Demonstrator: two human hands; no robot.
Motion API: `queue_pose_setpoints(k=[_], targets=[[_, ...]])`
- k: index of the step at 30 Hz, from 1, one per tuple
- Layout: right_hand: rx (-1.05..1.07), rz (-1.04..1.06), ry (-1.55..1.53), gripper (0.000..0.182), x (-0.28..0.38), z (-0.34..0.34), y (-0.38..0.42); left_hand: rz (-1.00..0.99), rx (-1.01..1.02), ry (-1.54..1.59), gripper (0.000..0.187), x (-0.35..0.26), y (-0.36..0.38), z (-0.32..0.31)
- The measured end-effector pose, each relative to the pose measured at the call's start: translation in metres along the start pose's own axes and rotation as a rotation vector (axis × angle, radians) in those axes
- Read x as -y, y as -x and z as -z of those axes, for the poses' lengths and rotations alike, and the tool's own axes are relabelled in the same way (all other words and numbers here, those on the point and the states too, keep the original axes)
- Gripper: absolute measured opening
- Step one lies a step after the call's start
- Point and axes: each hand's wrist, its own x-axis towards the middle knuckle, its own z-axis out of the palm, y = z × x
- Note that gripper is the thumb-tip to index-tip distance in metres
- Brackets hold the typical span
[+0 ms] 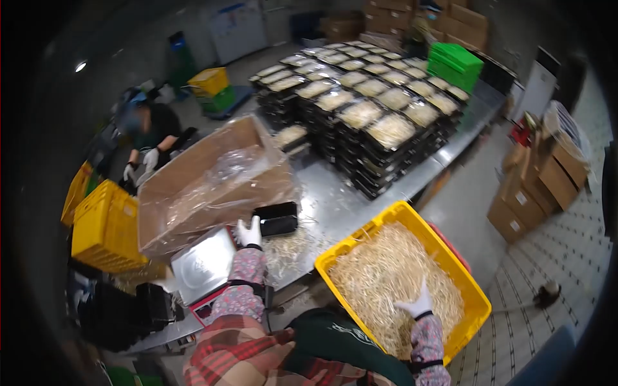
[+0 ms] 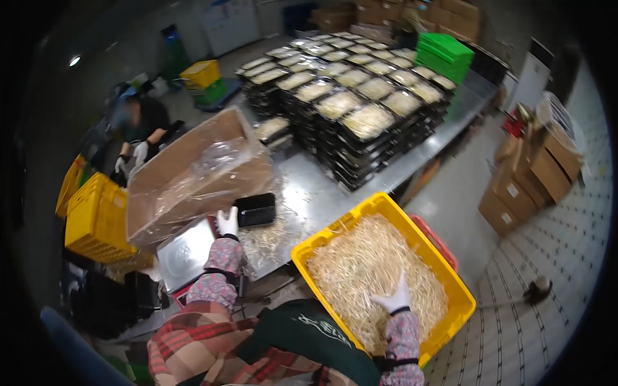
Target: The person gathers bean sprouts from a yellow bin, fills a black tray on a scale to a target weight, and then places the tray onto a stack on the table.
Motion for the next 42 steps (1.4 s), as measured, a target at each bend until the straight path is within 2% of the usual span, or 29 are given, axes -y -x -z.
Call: queue_pose_setpoints(k=[1, 3, 5, 6, 8, 9, 10, 12, 14, 16, 18, 19, 21, 22, 24, 25, 27, 30, 32, 34, 36, 38, 40, 42], targets=[[0.015, 0.007, -0.067, 0.138, -0.003, -0.001, 0.0, 0.054, 0.042, 0.233, 0.089, 0.015, -0.008, -0.014], [0.046, 0.044, -0.135, 0.142, 0.006, -0.002, -0.002, 0.152, 0.034, 0.201, 0.084, 0.028, -0.016, -0.03], [-0.013, -0.018, 0.228, 0.147, 0.019, -0.004, -0.003, 0.226, 0.046, 0.176, 0.078, 0.025, -0.013, -0.025], [-0.022, -0.002, 0.23, 0.147, 0.024, -0.01, -0.004, 0.254, 0.051, 0.172, 0.075, 0.023, -0.007, -0.024], [0.0, -0.21, 0.384, 0.15, 0.025, -0.013, -0.009, 0.199, 0.054, 0.13, 0.049, 0.062, -0.021, -0.043], [-0.008, -0.151, 0.315, 0.147, 0.006, -0.013, -0.015, 0.156, 0.095, 0.217, 0.037, 0.051, -0.007, -0.031], [0.034, -0.203, 0.235, 0.145, 0.0, -0.007, -0.019, 0.119, 0.055, 0.3, 0.032, 0.077, -0.015, -0.05], [0.073, -0.284, 0.188, 0.139, 0.007, 0.007, -0.024, 0.307, 0.181, 0.373, 0.026, 0.07, -0.01, -0.044], [0.07, -0.288, 0.188, 0.132, 0.01, 0.011, -0.025, 0.529, 0.092, 0.494, 0.023, 0.026, 0.019, -0.016], [0.036, -0.268, 0.166, 0.129, 0.017, 0.013, -0.018, 0.313, -0.009, 0.675, 0.019, 0.069, -0.006, -0.046], [0.066, -0.314, 0.299, 0.121, 0.033, 0.017, -0.009, 0.112, -0.132, 0.678, 0.018, 0.065, -0.009, -0.041], [0.056, -0.319, 0.306, 0.121, 0.032, 0.023, -0.004, 0.125, -0.132, 0.796, 0.018, 0.053, -0.003, -0.03], [0.011, -0.243, 0.019, 0.115, 0.032, 0.031, 0.002, 0.126, -0.076, 0.972, 0.018, 0.042, -0.001, -0.009], [0.008, -0.24, 0.02, 0.115, 0.026, 0.03, 0.001, 0.153, -0.031, 0.998, 0.019, 0.038, 0.003, 0.002], [-0.08, -0.001, -0.418, 0.113, 0.016, 0.025, 0.001, 0.093, -0.037, 0.926, 0.022, 0.031, 0.009, 0.015], [-0.082, 0.002, -0.419, 0.113, 0.017, 0.024, 0.002, 0.09, -0.037, 0.928, 0.022, 0.028, 0.012, 0.015], [0.029, -0.354, 0.232, 0.111, 0.023, 0.021, 0.005, 0.111, -0.008, 1.012, 0.027, 0.017, 0.027, 0.014], [0.097, -0.311, 0.23, 0.113, 0.015, 0.017, -0.003, 0.031, 0.006, 0.92, 0.032, -0.022, 0.064, 0.026], [0.076, -0.286, 0.246, 0.113, 0.022, 0.031, -0.007, -0.007, 0.049, 0.898, 0.039, -0.036, 0.073, 0.026], [-0.005, -0.168, 0.274, 0.114, 0.039, 0.045, -0.013, -0.116, 0.105, 0.936, 0.043, -0.072, 0.093, 0.043], [-0.007, -0.192, 0.405, 0.114, 0.098, 0.064, -0.017, -0.337, 0.08, 0.819, 0.046, -0.111, 0.116, 0.065], [-0.011, -0.132, 0.548, 0.109, 0.146, 0.066, -0.031, -0.716, -0.05, 0.506, 0.051, -0.13, 0.123, 0.077], [0.021, -0.021, 0.649, 0.103, 0.182, 0.05, -0.049, -0.929, -0.038, 0.396, 0.056, -0.163, 0.142, 0.104], [0.017, 0.131, 0.833, 0.088, 0.224, 0.018, -0.065, -1.125, -0.03, 0.241, 0.058, -0.178, 0.153, 0.122]])
